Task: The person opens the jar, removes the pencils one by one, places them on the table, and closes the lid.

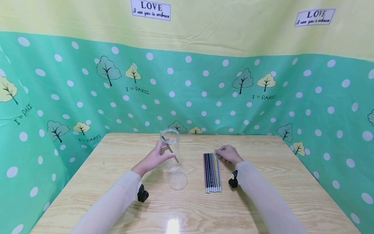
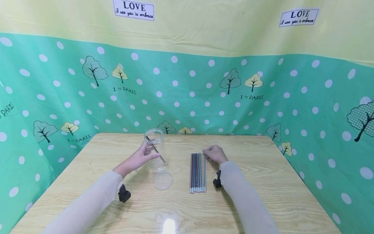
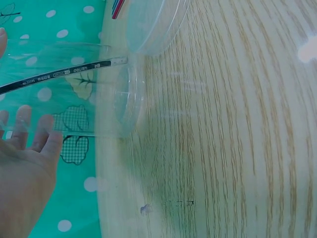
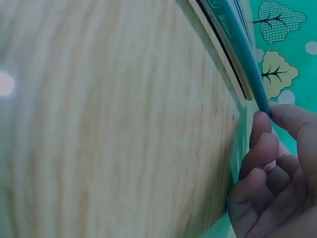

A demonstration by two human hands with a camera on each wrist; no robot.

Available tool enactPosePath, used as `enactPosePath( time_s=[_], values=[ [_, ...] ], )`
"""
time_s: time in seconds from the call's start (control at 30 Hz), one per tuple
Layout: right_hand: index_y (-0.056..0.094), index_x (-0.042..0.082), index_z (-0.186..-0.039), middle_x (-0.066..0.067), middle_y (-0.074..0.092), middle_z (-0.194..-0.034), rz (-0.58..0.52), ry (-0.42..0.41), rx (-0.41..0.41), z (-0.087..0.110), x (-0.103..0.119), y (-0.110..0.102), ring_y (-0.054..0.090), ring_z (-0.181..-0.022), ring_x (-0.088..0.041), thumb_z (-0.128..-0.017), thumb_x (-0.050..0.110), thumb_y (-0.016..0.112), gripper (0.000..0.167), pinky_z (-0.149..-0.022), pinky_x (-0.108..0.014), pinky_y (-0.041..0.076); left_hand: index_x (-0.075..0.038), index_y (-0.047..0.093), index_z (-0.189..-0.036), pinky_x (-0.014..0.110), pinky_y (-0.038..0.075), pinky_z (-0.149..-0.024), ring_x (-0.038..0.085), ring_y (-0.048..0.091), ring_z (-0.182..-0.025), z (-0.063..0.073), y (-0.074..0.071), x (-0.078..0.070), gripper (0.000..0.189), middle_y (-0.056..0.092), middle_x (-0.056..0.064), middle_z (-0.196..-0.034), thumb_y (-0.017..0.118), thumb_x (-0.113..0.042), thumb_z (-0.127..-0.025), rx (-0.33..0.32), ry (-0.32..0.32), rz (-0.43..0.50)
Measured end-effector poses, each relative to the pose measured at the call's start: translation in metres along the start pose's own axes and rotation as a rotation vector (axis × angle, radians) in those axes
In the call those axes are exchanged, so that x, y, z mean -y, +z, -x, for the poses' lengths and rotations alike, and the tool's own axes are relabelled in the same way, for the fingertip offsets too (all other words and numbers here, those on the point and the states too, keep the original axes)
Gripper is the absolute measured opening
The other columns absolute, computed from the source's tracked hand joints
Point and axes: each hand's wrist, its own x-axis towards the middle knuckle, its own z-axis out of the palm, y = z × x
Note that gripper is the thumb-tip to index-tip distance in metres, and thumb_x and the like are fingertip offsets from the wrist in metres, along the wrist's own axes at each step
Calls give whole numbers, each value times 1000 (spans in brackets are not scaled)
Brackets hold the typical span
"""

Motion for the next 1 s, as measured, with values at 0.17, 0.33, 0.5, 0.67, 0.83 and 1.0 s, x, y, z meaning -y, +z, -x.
enactPosePath(
  time_s=[0.17,0.33,0.5,0.67,0.83,1.0],
  values=[
    [68,5,-88,-5,64,-72,22,4,-3,0,1,2,53,-56,-14,-98,32,65,28,-45,-24,40,-17,18,-153,61,26,-114,46,27,-144,1,0,-1,81,27,26,-156,72,-33,-94,0,4,-3],
    [68,5,-87,-6,64,-70,8,15,-16,1,3,5,55,-54,-14,-97,30,67,27,-43,-25,38,-18,18,-153,61,25,-114,45,27,-144,1,0,0,82,27,26,-156,72,-33,-94,2,-1,3],
    [69,3,-91,-6,64,-70,-9,17,-25,1,3,8,55,-51,-14,-96,28,68,25,-41,-24,36,-20,17,-154,61,25,-114,45,27,-144,0,0,0,82,26,24,-157,73,-32,-94,5,2,5],
    [68,5,-92,-5,64,-69,16,4,-42,-1,3,10,54,-51,-13,-95,28,70,24,-41,-23,37,-21,18,-154,62,24,-114,44,25,-145,1,0,-1,81,25,22,-158,72,-32,-94,6,-2,13],
    [68,4,-94,-6,65,-71,30,-13,-60,-4,0,13,56,-52,-14,-94,26,70,22,-44,-24,41,-23,17,-154,62,23,-114,45,24,-145,1,0,-1,81,23,22,-159,72,-31,-95,8,-13,8],
    [69,3,-96,-6,65,-71,37,-31,-71,-4,-1,14,57,-53,-14,-94,24,69,21,-48,-25,45,-24,15,-155,63,24,-114,45,24,-145,0,0,1,81,23,21,-159,71,-29,-96,8,-5,4]
  ],
)
